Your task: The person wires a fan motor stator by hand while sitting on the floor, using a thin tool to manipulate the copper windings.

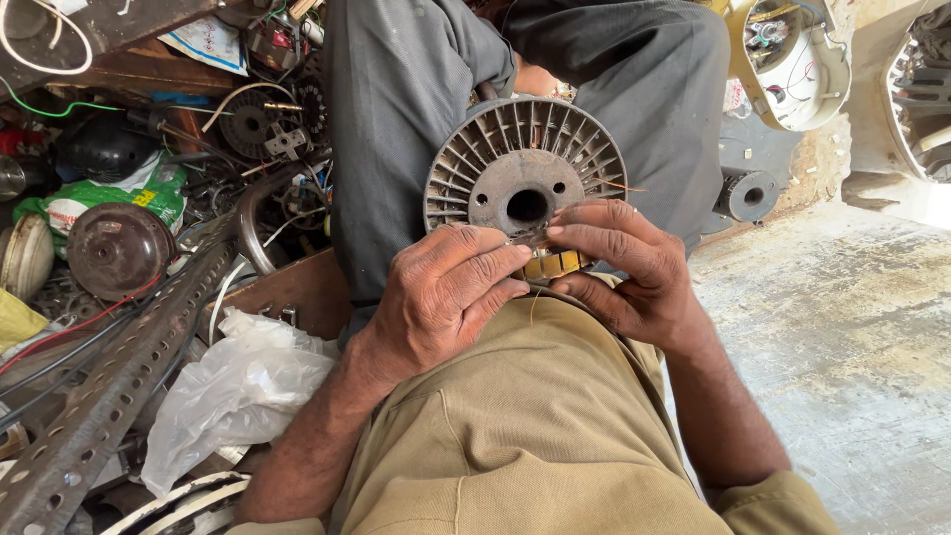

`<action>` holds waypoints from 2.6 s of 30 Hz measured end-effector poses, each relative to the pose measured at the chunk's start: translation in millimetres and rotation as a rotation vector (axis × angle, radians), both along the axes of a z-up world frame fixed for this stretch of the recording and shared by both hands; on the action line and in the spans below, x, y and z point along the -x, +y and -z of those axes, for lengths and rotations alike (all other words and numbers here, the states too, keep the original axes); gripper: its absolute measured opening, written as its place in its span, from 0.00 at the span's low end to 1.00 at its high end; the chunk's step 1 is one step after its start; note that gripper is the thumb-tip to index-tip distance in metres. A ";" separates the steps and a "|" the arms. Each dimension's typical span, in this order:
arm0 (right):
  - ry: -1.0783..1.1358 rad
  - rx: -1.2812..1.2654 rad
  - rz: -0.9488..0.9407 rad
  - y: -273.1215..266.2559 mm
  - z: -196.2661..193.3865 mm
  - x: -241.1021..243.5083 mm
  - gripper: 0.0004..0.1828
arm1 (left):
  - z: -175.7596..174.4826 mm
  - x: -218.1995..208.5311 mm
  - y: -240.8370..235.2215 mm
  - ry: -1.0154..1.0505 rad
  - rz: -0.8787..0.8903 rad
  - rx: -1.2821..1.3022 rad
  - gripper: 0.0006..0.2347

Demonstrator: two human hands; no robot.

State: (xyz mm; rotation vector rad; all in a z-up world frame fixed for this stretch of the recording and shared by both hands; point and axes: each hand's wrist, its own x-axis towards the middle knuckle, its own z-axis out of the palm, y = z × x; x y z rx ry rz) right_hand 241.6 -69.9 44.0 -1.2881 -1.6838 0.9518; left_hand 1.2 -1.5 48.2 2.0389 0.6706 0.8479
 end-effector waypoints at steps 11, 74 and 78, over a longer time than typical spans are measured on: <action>0.039 0.033 0.050 -3.0 -0.3 8.8 0.23 | -9.1 4.6 -9.4 0.008 -0.024 -0.205 0.14; 0.592 0.277 0.216 -24.6 16.9 15.5 0.25 | 13.9 -9.9 34.0 -0.136 0.048 0.370 0.12; 0.620 0.292 0.208 -23.7 21.6 15.0 0.19 | 15.4 -9.9 34.4 -0.110 0.067 0.341 0.11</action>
